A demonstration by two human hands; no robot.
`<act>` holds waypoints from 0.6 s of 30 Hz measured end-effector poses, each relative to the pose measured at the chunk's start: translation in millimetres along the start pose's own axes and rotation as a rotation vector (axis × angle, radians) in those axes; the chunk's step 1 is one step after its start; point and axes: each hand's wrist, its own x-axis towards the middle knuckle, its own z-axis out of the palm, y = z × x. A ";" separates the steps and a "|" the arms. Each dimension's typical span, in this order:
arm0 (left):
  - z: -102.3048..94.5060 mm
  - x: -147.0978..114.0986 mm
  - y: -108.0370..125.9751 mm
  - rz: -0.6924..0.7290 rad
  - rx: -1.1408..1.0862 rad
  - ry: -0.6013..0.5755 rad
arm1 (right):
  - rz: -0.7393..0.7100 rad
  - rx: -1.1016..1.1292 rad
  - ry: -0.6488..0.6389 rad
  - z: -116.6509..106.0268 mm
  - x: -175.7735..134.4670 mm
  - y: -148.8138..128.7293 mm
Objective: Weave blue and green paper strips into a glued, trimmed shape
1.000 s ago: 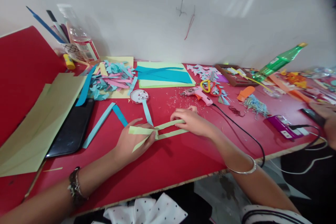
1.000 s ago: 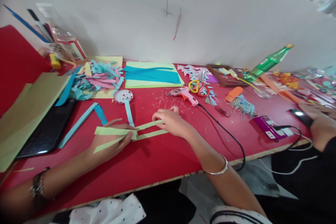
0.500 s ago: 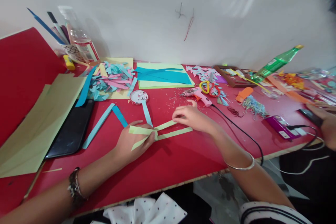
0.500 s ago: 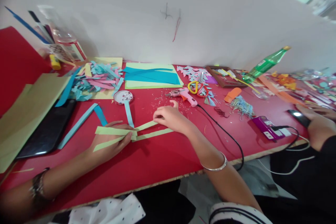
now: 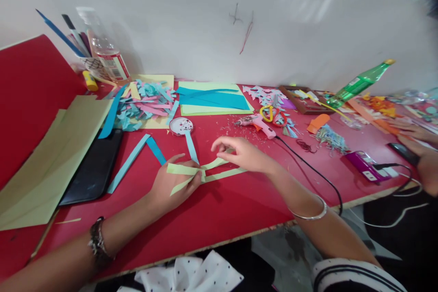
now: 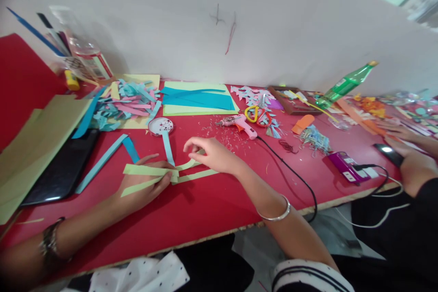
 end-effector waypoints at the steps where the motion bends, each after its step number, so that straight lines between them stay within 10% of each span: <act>1: 0.2 -0.2 -0.4 0.014 0.021 -0.014 | -0.015 0.085 -0.011 2.4 2.6 -1.5; 18: -3.5 -1.2 5.8 -0.105 0.045 0.022 | 0.104 0.505 0.059 33.7 36.2 7.9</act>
